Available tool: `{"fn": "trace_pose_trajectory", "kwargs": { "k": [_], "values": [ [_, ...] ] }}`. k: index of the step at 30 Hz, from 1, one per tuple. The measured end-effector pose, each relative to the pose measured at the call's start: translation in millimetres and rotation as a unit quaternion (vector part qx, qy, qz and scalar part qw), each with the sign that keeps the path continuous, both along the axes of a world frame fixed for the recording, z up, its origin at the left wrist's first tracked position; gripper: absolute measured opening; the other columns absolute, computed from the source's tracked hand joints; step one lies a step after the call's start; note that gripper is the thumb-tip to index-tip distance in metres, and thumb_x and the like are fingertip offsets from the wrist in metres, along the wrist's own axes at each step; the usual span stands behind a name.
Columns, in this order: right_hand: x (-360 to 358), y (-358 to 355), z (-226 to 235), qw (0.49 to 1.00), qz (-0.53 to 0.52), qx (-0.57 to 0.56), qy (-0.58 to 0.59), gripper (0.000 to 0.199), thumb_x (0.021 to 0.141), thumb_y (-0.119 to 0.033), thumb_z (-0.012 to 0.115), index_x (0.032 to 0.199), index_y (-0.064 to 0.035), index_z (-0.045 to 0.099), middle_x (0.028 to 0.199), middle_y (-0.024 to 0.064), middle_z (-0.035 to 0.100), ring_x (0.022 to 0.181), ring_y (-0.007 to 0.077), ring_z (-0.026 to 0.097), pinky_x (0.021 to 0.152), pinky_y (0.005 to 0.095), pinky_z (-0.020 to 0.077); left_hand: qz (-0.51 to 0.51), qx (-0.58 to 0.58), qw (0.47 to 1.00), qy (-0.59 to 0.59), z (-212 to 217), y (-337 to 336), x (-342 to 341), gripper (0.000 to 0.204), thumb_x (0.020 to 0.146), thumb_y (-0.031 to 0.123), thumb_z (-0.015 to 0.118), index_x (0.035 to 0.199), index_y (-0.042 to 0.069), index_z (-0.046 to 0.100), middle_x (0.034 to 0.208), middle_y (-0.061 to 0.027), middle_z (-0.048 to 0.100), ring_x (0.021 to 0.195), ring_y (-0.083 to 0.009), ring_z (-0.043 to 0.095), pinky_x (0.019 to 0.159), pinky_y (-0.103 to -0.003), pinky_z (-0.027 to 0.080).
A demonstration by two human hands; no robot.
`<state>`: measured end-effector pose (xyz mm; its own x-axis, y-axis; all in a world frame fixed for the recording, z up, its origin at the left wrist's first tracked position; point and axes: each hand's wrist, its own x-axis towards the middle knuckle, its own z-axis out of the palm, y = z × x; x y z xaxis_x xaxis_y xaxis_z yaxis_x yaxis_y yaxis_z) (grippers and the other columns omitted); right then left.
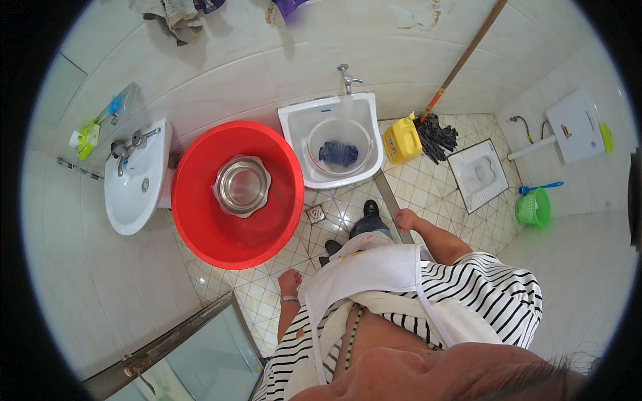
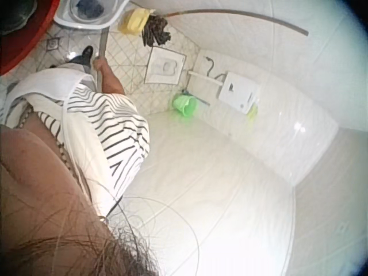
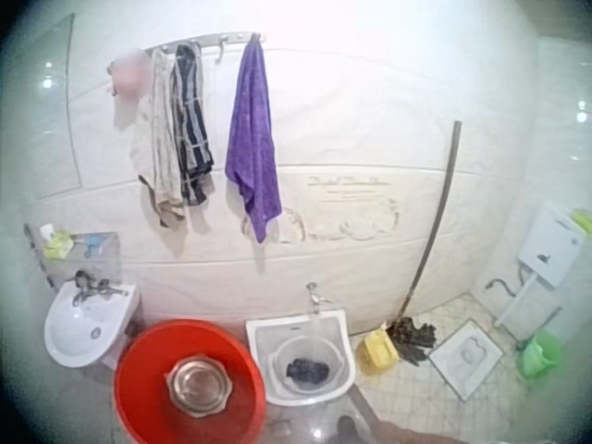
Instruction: The person wipes a window frame and sill with a blue cloth, then rinses the cloth in a bucket of water. They carry the bucket to a bathroom, pour out the water, and refill the bucket from a tap.
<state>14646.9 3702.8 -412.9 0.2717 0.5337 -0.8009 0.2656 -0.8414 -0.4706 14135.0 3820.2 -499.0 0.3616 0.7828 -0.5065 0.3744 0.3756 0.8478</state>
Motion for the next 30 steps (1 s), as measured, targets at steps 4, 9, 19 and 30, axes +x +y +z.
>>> {"fn": "trace_pose_trajectory", "kwargs": {
  "k": [4,9,19,30],
  "values": [
    [-2.1,-31.2,-15.3,0.998,-0.064,-0.015,0.013,0.027,0.080,-0.010,0.055,0.105,-0.0036,0.060,0.059,0.0098,0.060,0.048,0.0189,0.059,0.043,0.0331,0.0473,0.206,-0.223,0.951,-0.053,35.3,36.4,46.2,0.014,0.080,0.009,0.060,0.092,0.001,0.061,0.073,-0.0076,0.062,0.062,-0.0154,0.061,0.050,-0.026,0.047],
    [20.2,-41.6,-25.1,0.985,0.113,0.114,-0.054,0.020,0.082,-0.013,0.057,0.100,-0.0051,0.062,0.064,0.0074,0.061,0.048,0.0180,0.058,0.044,0.0314,0.0479,-0.025,-0.024,0.998,0.049,1.4,32.5,12.2,0.008,0.079,0.008,0.057,0.082,0.002,0.062,0.070,-0.0081,0.061,0.058,-0.0174,0.060,0.048,-0.028,0.046],
    [23.0,-7.7,-43.5,0.999,0.052,0.008,-0.001,0.022,0.082,-0.009,0.057,0.103,-0.0021,0.059,0.063,0.0092,0.061,0.048,0.0186,0.059,0.042,0.0323,0.0491,0.234,-0.289,0.925,0.082,-5.4,-57.1,-7.7,0.013,0.078,0.007,0.053,0.067,0.001,0.058,0.061,-0.0106,0.059,0.048,-0.0186,0.057,0.039,-0.029,0.043],
    [71.7,24.8,-33.0,0.992,-0.006,0.090,0.087,0.018,0.079,-0.013,0.056,0.094,-0.0045,0.060,0.061,0.0089,0.061,0.049,0.0201,0.060,0.043,0.0339,0.0461,0.252,-0.264,0.931,0.009,27.8,-25.8,63.9,0.008,0.079,0.008,0.055,0.074,0.002,0.058,0.066,-0.0092,0.060,0.052,-0.0177,0.058,0.042,-0.028,0.044]
  ]
}}
